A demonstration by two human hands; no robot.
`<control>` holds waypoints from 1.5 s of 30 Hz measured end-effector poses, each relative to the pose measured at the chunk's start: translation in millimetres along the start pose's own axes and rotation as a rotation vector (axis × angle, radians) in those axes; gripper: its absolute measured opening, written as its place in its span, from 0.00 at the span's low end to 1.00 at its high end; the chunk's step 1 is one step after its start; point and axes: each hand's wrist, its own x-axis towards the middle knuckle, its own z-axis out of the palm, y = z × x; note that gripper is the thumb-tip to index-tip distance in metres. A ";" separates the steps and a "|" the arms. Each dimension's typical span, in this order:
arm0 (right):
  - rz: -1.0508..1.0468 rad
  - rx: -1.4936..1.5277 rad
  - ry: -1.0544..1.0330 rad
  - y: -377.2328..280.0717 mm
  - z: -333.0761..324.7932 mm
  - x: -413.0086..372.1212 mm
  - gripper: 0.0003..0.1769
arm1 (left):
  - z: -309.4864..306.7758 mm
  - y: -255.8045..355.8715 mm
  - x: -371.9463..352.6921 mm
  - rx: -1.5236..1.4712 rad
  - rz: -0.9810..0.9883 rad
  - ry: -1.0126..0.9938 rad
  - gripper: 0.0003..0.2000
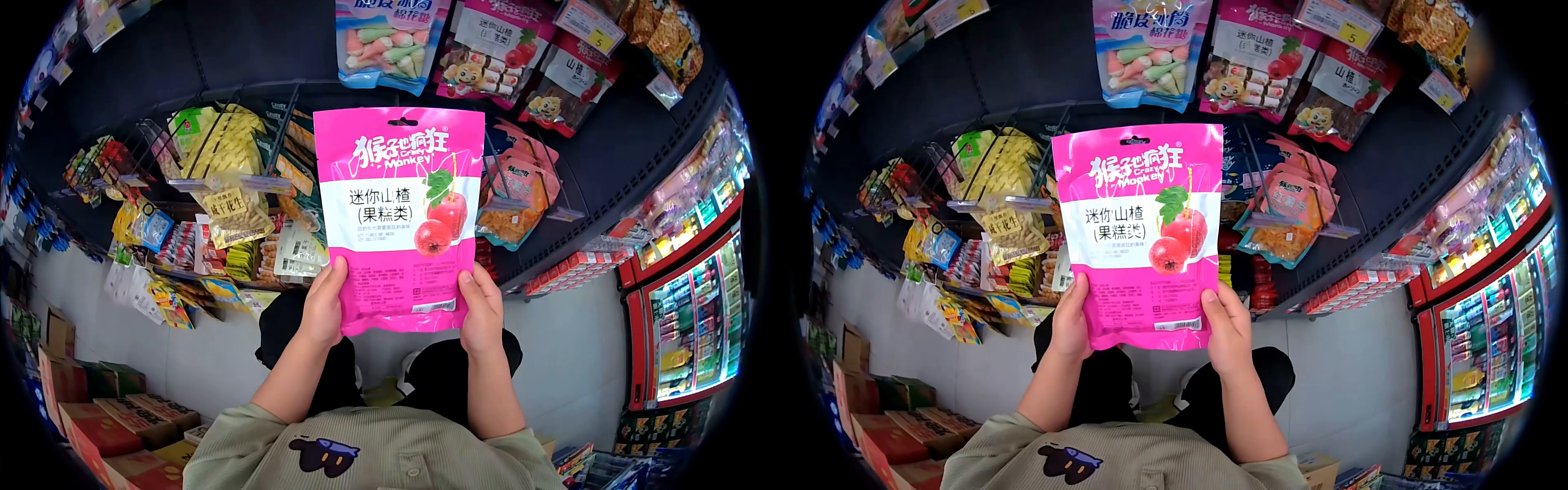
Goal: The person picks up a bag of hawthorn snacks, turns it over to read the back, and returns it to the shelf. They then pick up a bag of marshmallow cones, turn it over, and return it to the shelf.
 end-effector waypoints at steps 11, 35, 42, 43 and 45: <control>-0.012 -0.033 0.015 2.9 3.1 0.9 0.16 | -1.1 3.2 -0.2 -0.015 -0.016 0.001 0.23; 0.016 0.019 0.063 1.4 -21.0 -3.8 0.19 | 21.6 -2.6 2.0 0.034 -0.055 -0.027 0.23; 0.014 0.045 0.069 2.6 -29.6 -5.8 0.18 | 28.6 -6.7 3.6 0.050 -0.064 -0.031 0.24; 0.016 0.041 0.078 2.6 -30.1 -6.0 0.18 | 29.0 -7.2 3.9 0.053 -0.063 -0.029 0.24; 0.015 0.045 0.082 2.3 -30.4 -6.6 0.18 | 28.6 -8.4 4.5 0.057 -0.064 -0.028 0.24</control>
